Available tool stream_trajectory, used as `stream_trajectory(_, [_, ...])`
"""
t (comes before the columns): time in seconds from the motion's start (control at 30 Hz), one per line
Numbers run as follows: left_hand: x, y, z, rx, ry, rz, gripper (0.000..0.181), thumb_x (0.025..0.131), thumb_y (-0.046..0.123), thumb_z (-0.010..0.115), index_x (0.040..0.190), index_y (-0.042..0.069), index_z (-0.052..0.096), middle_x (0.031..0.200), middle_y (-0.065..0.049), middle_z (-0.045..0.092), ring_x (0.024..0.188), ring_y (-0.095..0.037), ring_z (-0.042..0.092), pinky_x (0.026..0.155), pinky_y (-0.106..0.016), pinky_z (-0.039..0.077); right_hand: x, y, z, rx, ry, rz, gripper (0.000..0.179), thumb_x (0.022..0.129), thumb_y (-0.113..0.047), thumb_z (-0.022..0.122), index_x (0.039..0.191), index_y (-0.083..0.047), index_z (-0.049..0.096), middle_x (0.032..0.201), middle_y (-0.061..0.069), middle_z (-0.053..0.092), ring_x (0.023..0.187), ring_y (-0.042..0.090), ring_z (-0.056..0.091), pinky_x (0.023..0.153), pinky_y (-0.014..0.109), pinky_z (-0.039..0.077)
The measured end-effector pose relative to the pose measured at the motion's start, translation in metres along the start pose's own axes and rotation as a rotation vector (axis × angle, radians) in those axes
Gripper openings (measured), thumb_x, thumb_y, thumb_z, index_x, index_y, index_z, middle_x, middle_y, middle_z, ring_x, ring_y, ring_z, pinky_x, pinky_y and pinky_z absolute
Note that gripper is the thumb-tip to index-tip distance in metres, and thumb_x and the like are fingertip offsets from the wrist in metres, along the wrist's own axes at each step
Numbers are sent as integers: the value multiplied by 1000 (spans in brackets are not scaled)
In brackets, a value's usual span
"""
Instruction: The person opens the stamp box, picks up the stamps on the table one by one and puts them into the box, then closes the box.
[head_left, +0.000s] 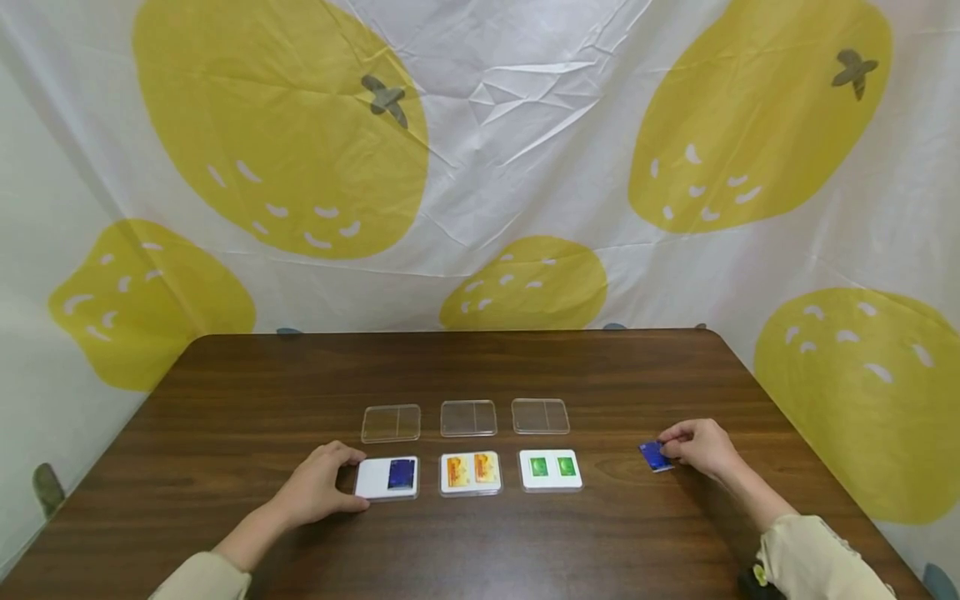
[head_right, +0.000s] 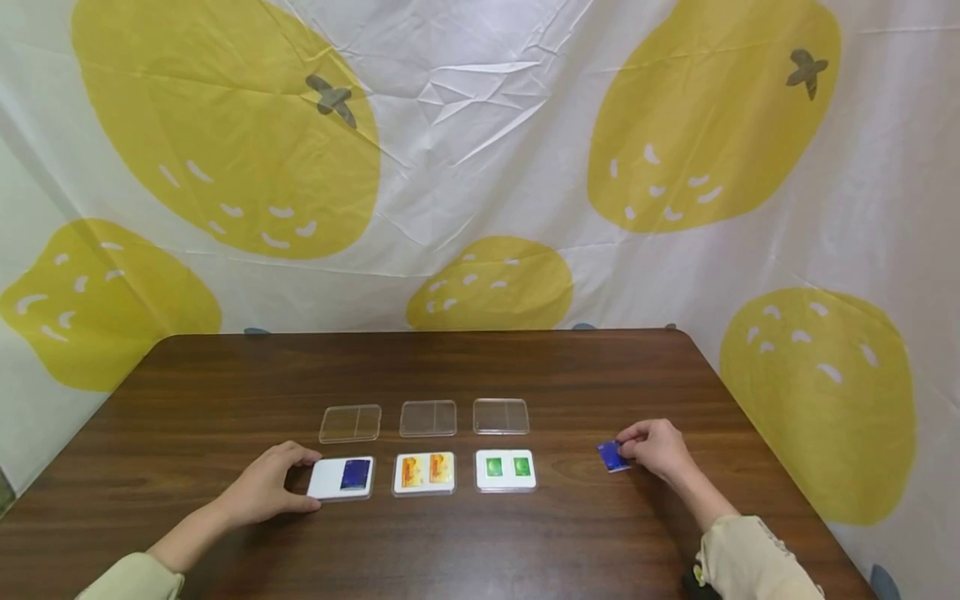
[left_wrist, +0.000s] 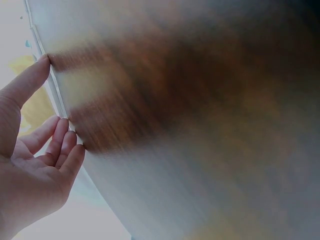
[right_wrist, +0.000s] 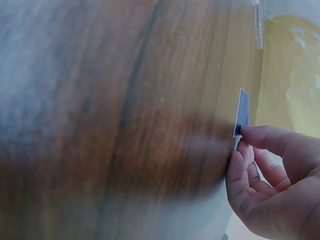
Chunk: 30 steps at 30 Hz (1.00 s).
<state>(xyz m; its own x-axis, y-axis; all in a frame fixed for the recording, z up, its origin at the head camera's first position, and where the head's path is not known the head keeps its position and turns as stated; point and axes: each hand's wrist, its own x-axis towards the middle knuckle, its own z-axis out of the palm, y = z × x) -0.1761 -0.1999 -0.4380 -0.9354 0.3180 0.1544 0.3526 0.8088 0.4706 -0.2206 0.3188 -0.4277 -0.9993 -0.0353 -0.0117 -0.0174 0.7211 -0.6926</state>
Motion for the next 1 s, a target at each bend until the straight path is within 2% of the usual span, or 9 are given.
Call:
stream_trajectory(0.2, [0,0,0,0,1,4,57,57,26,83,103,-2,62,92,-4,58,92,-25,53,82,-43,43,1,1,0,-18,16,-30,10,75,-2,65,78,7,65,69,7,64,57,12,55,50,23,47])
stream_trajectory(0.5, [0,1,0,1,8,2,57,57,27,83,102,-1,62,92,-4,58,93,-25,53,82,-43,43,6,2,-9,124,-96,-20,17,81,0,60,84,16,60,70,8,63,59,9,54,52,25,49])
stream_trajectory(0.73, [-1,0,0,1,6,3,58,57,27,84,102,-1,62,92,-4,58,92,-25,53,81,-43,43,8,-2,-11,189,-152,19,22,83,-5,58,91,16,59,68,0,59,60,7,52,53,25,46])
stream_trajectory(1.0, [0,-1,0,10,8,4,58,56,29,84,101,0,62,91,-3,58,91,-24,53,81,-42,43,7,-19,-9,206,-201,31,24,86,-13,58,93,10,62,73,1,60,64,8,52,56,26,47])
